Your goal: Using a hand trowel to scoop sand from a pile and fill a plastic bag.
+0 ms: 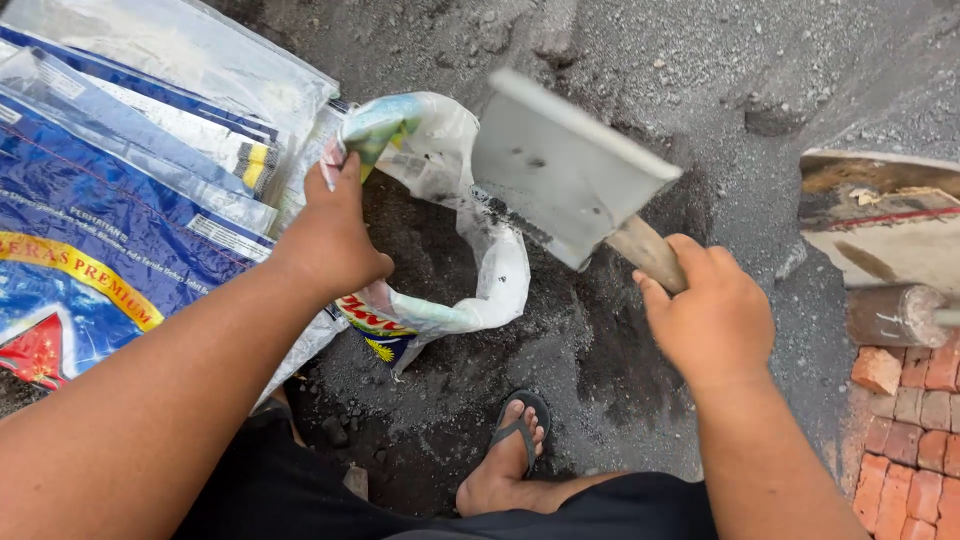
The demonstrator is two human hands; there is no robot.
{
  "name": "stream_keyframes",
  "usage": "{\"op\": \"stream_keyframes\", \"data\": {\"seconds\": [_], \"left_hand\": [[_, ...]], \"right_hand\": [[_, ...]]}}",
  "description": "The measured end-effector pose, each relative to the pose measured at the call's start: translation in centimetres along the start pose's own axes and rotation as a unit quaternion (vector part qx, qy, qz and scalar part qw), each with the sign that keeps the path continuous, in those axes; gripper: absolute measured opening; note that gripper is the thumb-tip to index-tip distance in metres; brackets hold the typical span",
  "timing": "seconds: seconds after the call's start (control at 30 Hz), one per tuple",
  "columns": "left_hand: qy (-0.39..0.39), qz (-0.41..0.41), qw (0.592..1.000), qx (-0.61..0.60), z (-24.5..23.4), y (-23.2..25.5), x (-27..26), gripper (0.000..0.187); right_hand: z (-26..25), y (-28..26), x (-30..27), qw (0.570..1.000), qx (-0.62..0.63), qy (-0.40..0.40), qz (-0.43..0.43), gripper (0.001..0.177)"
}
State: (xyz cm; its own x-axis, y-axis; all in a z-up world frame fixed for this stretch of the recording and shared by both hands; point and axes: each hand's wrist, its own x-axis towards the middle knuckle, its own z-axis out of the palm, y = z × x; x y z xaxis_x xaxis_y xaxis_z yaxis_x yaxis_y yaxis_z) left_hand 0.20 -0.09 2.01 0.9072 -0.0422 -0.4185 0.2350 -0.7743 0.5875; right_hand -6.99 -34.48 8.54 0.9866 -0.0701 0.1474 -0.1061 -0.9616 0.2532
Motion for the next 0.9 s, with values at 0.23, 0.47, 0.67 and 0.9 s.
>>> {"op": "stream_keyframes", "data": {"seconds": [0.23,0.47,0.67,0.9], "left_hand": [[-0.002,-0.015,1.0,0.016,0.2,0.2,0.6,0.109],[0.004,-0.033,0.997,0.063,0.6,0.0,1.1,0.109],[0.001,-0.051,0.997,0.064,0.4,0.1,1.3,0.108],[0.003,-0.055,0.998,0.038,0.0,0.9,0.3,0.102]], "right_hand": [[9.8,9.0,-2.5,0.926,0.157,-0.27,0.214,0.048],[16.1,12.4,-10.2,0.866,0.103,-0.439,0.214,0.068],[21.7,8.6,-9.5,0.865,0.11,-0.456,0.179,0.067],[25.8,-2.2,-1.5,0.814,0.349,-0.377,0.271,0.068]]}}
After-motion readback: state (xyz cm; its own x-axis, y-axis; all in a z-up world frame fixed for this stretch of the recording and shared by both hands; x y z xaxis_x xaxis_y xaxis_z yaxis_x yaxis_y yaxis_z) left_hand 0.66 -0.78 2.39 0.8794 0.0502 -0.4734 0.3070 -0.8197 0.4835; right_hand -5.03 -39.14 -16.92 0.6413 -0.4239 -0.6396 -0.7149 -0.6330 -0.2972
